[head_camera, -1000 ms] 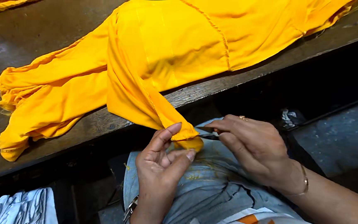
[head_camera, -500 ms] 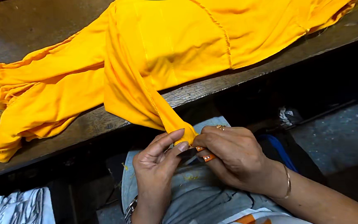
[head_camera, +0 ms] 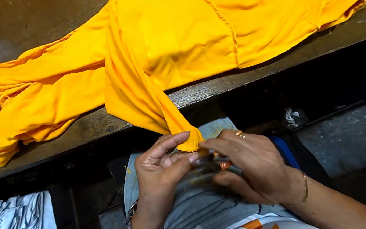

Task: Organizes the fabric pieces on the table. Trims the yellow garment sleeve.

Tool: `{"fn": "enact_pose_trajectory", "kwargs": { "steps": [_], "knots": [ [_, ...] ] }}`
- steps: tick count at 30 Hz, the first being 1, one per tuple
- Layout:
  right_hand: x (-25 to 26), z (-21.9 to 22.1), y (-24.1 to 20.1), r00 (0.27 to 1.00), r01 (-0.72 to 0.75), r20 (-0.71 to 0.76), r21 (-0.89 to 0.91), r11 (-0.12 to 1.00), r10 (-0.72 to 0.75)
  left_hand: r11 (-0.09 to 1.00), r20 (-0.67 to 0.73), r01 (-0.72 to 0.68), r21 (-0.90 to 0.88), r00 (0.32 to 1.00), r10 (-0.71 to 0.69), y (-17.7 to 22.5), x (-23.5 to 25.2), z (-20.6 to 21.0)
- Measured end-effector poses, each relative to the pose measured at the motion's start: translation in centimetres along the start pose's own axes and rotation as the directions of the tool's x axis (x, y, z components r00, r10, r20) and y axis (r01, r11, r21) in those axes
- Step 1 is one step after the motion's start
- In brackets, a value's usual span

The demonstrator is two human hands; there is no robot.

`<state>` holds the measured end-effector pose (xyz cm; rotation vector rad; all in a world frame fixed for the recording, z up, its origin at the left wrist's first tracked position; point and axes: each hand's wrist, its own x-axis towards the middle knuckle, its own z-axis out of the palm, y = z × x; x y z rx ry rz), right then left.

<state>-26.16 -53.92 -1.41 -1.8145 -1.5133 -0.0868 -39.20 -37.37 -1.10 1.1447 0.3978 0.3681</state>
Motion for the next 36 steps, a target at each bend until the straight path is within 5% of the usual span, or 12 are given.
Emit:
{"fn": "enact_pose_trajectory", "kwargs": {
  "steps": [6, 23, 26, 30, 36],
  "knots": [
    [-1.2, -1.8, 1.5, 0.999, -0.030, -0.036, -0.246, 0.969, 0.022, 0.999, 0.009, 0.007, -0.033, 1.000, -0.007, 0.1, -0.2, -0.1],
    [-0.5, 1.2, 0.6, 0.996, -0.009, -0.087, -0.203, 0.979, -0.009, 0.997, -0.010, 0.046, -0.067, 0.999, -0.046, 0.2, -0.2, 0.4],
    [-0.4, 1.2, 1.1, 0.985, -0.102, -0.139, 0.023, 0.995, 0.104, 0.992, -0.002, 0.077, -0.104, 0.997, -0.078, 0.4, -0.1, 0.4],
    [0.2, -0.2, 1.3, 0.933, -0.226, -0.147, 0.470, 0.853, 0.328, 0.983, 0.059, 0.097, -0.156, 0.994, -0.089, 0.8, 0.0, 0.0],
    [1.3, 0.9, 0.9, 0.966, -0.094, -0.209, 0.254, 0.963, 0.150, 0.985, 0.216, 0.028, -0.168, 0.976, 0.009, 1.2, -0.2, -0.3]
  ]
}}
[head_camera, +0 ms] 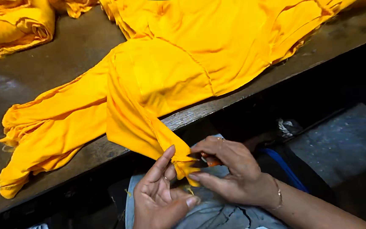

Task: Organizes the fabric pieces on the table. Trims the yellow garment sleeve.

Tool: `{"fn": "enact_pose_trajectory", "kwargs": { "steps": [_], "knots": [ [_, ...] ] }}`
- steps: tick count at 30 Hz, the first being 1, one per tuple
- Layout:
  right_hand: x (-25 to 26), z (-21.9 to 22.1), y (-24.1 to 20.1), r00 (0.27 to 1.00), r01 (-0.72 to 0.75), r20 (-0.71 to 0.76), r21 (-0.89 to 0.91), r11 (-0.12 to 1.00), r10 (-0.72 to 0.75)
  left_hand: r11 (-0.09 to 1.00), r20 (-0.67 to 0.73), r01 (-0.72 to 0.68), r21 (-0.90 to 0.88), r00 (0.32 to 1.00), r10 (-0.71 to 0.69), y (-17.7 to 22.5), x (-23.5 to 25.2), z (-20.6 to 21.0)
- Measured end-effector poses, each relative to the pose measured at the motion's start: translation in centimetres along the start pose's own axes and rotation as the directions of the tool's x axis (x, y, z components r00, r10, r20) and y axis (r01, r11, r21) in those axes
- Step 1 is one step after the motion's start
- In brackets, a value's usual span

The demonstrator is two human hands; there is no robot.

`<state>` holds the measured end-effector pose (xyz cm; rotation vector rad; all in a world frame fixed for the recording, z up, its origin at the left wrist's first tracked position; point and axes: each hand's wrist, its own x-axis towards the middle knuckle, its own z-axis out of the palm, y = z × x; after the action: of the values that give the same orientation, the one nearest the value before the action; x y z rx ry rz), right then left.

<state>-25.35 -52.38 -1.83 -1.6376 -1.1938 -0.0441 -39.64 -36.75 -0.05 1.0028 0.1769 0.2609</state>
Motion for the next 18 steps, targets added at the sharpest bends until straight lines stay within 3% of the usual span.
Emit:
{"fn": "enact_pose_trajectory", "kwargs": {
  "steps": [4, 8, 12, 18],
  "knots": [
    [1.1, 0.4, -0.2, 0.994, 0.106, 0.020, 0.054, 0.993, -0.107, 0.996, 0.085, -0.038, 0.079, 0.996, 0.031, 0.5, -0.4, 0.2],
    [1.8, 0.6, -0.2, 0.956, 0.283, 0.095, -0.072, 0.956, -0.276, 0.977, 0.103, -0.030, 0.210, 0.995, 0.008, 0.7, -0.6, 0.2],
    [1.8, 0.3, -0.3, 0.966, 0.238, 0.110, -0.043, 0.970, -0.232, 0.984, 0.098, -0.023, 0.176, 0.995, 0.006, 0.3, -0.5, -0.3],
    [-0.7, -1.5, -0.7, 0.876, 0.165, 0.425, 0.178, 0.970, -0.227, 0.994, -0.011, 0.002, 0.114, 1.000, -0.001, 0.1, 0.0, -0.5]
  ]
}}
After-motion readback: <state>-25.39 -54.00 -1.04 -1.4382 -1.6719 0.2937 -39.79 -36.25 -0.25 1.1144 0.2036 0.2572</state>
